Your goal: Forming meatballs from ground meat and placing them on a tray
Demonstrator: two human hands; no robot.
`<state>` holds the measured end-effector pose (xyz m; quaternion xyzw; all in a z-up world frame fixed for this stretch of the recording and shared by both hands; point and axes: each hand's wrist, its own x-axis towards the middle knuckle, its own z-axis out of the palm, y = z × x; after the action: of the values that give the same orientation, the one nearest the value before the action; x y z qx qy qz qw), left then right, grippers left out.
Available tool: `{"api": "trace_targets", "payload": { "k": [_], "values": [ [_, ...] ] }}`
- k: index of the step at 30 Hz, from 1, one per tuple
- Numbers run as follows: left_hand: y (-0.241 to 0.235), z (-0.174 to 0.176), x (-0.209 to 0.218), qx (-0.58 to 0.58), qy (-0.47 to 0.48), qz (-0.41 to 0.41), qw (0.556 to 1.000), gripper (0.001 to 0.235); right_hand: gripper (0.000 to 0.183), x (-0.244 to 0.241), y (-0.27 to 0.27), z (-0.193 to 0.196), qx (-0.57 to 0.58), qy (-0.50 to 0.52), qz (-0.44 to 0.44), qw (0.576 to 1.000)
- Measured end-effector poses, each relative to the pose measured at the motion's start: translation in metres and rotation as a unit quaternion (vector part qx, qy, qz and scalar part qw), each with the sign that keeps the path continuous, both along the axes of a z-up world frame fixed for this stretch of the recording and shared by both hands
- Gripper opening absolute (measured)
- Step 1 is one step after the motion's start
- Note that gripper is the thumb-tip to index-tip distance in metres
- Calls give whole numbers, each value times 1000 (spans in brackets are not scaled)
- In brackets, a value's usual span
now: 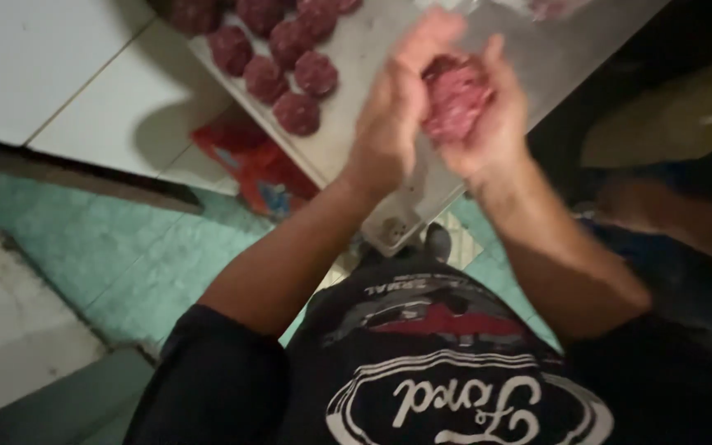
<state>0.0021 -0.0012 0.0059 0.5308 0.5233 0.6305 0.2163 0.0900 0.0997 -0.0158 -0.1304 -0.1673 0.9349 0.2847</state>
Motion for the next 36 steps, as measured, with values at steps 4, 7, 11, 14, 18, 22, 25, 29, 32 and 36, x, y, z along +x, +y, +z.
{"api": "trace_targets", "payload": {
  "k": [4,7,11,14,18,22,25,29,32,36],
  "values": [
    [11,-17,1,29,99,85,991,55,39,-9,1,3,32,-83,-96,991],
    [12,-28,0,69,125,137,980,34,42,-7,-19,17,46,-80,-75,993],
    [15,-12,-2,89,-273,-70,955,67,63,-7,-22,39,191,38,-21,981],
    [24,-10,6,141,-63,39,987,50,47,-6,-17,30,89,38,-19,995],
    [29,-10,17,195,248,193,929,25,42,6,-17,22,73,-2,-31,997],
    [29,-4,-3,88,-74,-27,993,43,58,-1,-6,31,92,35,-26,995],
    [40,0,-11,86,-229,-119,962,60,61,5,15,23,68,-7,-62,996],
    [45,-11,-4,116,152,87,978,40,73,7,3,30,100,53,-43,993],
    [45,-1,5,221,312,141,913,35,45,7,0,27,66,-43,-99,992],
    [45,-9,4,117,137,108,978,36,44,10,-6,34,78,-24,-91,992]
  ]
}}
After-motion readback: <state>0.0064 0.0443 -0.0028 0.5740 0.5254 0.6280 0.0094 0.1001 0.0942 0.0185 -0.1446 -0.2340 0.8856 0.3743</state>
